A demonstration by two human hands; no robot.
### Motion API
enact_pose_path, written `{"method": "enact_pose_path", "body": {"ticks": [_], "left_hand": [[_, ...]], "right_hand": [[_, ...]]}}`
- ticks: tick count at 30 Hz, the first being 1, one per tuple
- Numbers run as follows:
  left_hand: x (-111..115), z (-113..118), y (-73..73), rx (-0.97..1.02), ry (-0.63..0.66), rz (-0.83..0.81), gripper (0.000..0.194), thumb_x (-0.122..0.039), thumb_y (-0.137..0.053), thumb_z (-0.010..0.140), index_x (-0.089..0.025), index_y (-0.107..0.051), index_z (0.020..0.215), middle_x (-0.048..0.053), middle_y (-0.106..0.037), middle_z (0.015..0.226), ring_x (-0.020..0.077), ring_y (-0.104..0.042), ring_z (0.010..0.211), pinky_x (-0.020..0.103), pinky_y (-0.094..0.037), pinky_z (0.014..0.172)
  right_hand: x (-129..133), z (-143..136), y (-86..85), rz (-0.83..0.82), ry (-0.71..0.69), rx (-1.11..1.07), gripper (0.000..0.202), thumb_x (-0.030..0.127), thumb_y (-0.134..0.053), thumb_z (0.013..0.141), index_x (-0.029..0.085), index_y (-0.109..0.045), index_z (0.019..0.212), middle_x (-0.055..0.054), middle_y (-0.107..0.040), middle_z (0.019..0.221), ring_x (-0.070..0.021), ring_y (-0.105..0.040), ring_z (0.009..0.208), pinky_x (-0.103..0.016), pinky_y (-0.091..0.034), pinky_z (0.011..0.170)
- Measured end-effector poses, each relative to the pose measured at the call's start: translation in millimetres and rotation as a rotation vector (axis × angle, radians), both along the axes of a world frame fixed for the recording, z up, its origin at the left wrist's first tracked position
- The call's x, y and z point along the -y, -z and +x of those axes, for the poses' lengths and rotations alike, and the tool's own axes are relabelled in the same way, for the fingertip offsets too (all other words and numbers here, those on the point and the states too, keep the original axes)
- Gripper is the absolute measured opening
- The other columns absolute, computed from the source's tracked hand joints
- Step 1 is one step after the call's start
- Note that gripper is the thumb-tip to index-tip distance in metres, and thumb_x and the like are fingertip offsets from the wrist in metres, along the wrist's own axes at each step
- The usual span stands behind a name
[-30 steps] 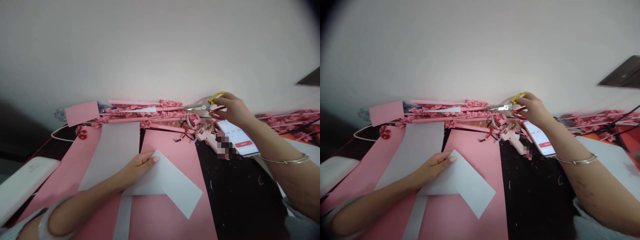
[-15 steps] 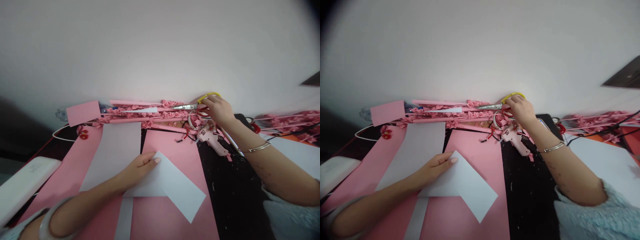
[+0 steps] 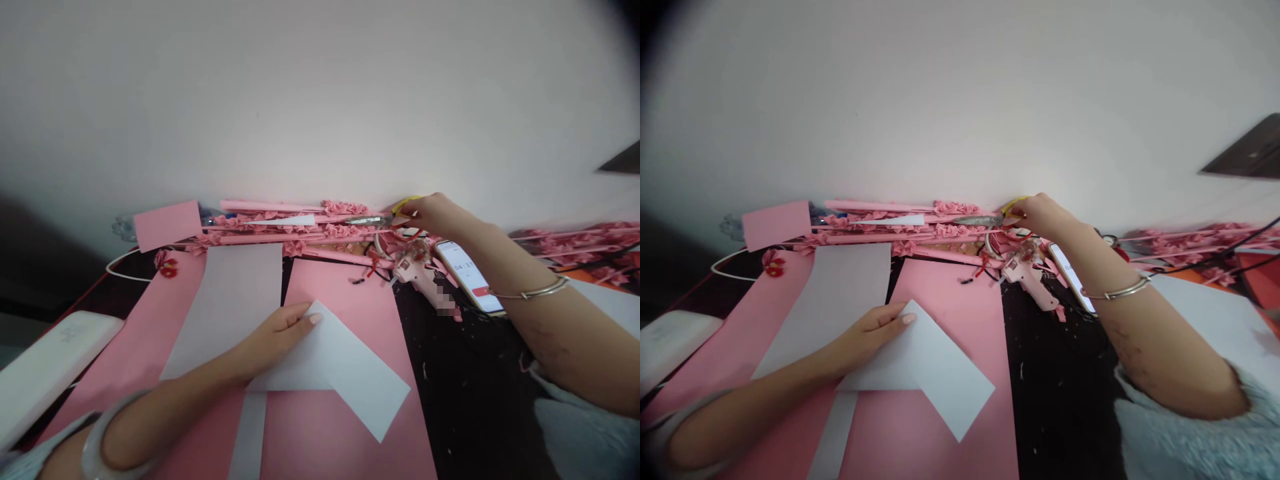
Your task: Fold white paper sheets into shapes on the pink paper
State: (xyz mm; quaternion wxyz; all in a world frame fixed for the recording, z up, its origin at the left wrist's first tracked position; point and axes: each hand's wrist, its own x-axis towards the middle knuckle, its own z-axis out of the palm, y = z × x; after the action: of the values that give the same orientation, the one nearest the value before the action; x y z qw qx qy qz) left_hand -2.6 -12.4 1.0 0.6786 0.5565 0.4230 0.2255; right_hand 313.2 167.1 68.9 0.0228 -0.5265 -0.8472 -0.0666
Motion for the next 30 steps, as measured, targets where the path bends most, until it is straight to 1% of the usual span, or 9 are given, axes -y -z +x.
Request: {"method": "enact_pose_path", "body": {"ticks": [6, 11, 15, 18, 23, 25, 27, 28, 30], "left_hand": [[0.5, -1.0, 2.4, 0.008, 0.001, 0.007, 0.033, -0.047, -0.042, 0.086, -0.016, -0.045, 0.075, -0.003, -0.043, 0.066, 0.0082, -0.039, 0.055, 0.019, -0.029, 0.05], [0.6, -1.2, 1.7, 0.006, -0.004, 0.007, 0.033, -0.047, -0.042, 0.086, -0.016, -0.045, 0.074, -0.003, -0.043, 0.066, 0.0082, -0.038, 0.055, 0.019, -0.029, 0.049], [0.9, -1.1, 2.4, 0.012, -0.011, 0.019, 0.032, -0.046, -0.042, 0.086, -0.017, -0.045, 0.073, -0.004, -0.043, 0.065, 0.0083, -0.038, 0.055, 0.019, -0.029, 0.05], [0.6, -1.0, 3.2, 0.034, -0.016, 0.02, 0.031, -0.045, -0.042, 0.087, -0.017, -0.046, 0.075, -0.003, -0.043, 0.066, 0.0087, -0.039, 0.056, 0.019, -0.03, 0.05], [-0.4, -1.6, 3.4, 0.052, -0.045, 0.032, 0.029, -0.043, -0.044, 0.086, -0.016, -0.047, 0.074, -0.004, -0.042, 0.065, 0.0081, -0.038, 0.054, 0.019, -0.029, 0.049], [-0.2, -1.6, 3.1, 0.058, -0.093, 0.044, 0.027, -0.041, -0.046, 0.086, -0.016, -0.047, 0.074, -0.004, -0.042, 0.064, 0.008, -0.038, 0.054, 0.018, -0.03, 0.048], [0.2, -1.1, 2.5, 0.076, -0.162, 0.047, 0.025, -0.041, -0.047, 0.086, -0.017, -0.049, 0.078, -0.003, -0.044, 0.066, 0.0084, -0.04, 0.054, 0.018, -0.032, 0.048], [0.2, -0.7, 2.2, 0.091, -0.195, 0.037, 0.024, -0.042, -0.046, 0.086, -0.019, -0.05, 0.084, -0.003, -0.046, 0.067, 0.009, -0.043, 0.055, 0.018, -0.034, 0.048], [-0.2, 0.1, 1.6, 0.121, -0.253, 0.017, 0.025, -0.043, -0.045, 0.086, -0.024, -0.049, 0.102, -0.003, -0.049, 0.069, 0.0102, -0.047, 0.056, 0.018, -0.037, 0.048]], "right_hand": [[10.5, -2.5, -9.1, -0.067, 0.013, 0.053, 0.025, 0.021, -0.054, 0.079, 0.017, -0.069, 0.098, -0.006, -0.071, 0.082, -0.0144, -0.058, 0.066, -0.025, -0.037, 0.062], [24.0, -8.5, -11.8, -0.012, 0.091, 0.061, 0.028, 0.015, -0.051, 0.079, 0.008, -0.069, 0.099, -0.014, -0.07, 0.079, -0.0164, -0.057, 0.066, -0.028, -0.034, 0.061], [34.1, -13.7, -13.9, 0.017, 0.106, 0.029, 0.032, 0.01, -0.044, 0.08, 0.007, -0.069, 0.099, -0.014, -0.07, 0.082, -0.0155, -0.058, 0.069, -0.026, -0.033, 0.062], [48.7, -19.6, -18.4, 0.09, 0.134, -0.018, 0.03, 0.015, -0.042, 0.083, 0.008, -0.07, 0.091, -0.013, -0.069, 0.079, -0.0159, -0.058, 0.069, -0.026, -0.032, 0.06], [103.3, -40.1, -18.1, 0.122, 0.197, -0.189, 0.03, 0.029, -0.046, 0.084, 0.015, -0.065, 0.064, -0.002, -0.057, 0.047, -0.0129, -0.05, 0.046, -0.024, -0.031, 0.048], [131.2, -50.1, -11.3, 0.021, 0.147, -0.403, 0.02, 0.028, -0.049, 0.083, 0.018, -0.065, 0.075, 0.0, -0.061, 0.056, -0.0128, -0.054, 0.049, -0.023, -0.037, 0.048], [156.5, -58.3, -0.8, -0.122, 0.037, -0.584, 0.019, 0.026, -0.047, 0.085, 0.021, -0.061, 0.096, -0.003, -0.067, 0.085, -0.0145, -0.061, 0.067, -0.023, -0.045, 0.058], [166.8, -61.5, 5.7, -0.199, -0.045, -0.631, 0.026, 0.028, -0.051, 0.083, 0.023, -0.057, 0.108, -0.004, -0.065, 0.101, -0.0165, -0.062, 0.081, -0.024, -0.048, 0.064], [181.9, -65.7, 20.4, -0.307, -0.202, -0.631, 0.066, 0.038, -0.069, 0.068, 0.025, -0.043, 0.127, -0.006, -0.049, 0.128, -0.024, -0.049, 0.113, -0.031, -0.046, 0.087]]}}
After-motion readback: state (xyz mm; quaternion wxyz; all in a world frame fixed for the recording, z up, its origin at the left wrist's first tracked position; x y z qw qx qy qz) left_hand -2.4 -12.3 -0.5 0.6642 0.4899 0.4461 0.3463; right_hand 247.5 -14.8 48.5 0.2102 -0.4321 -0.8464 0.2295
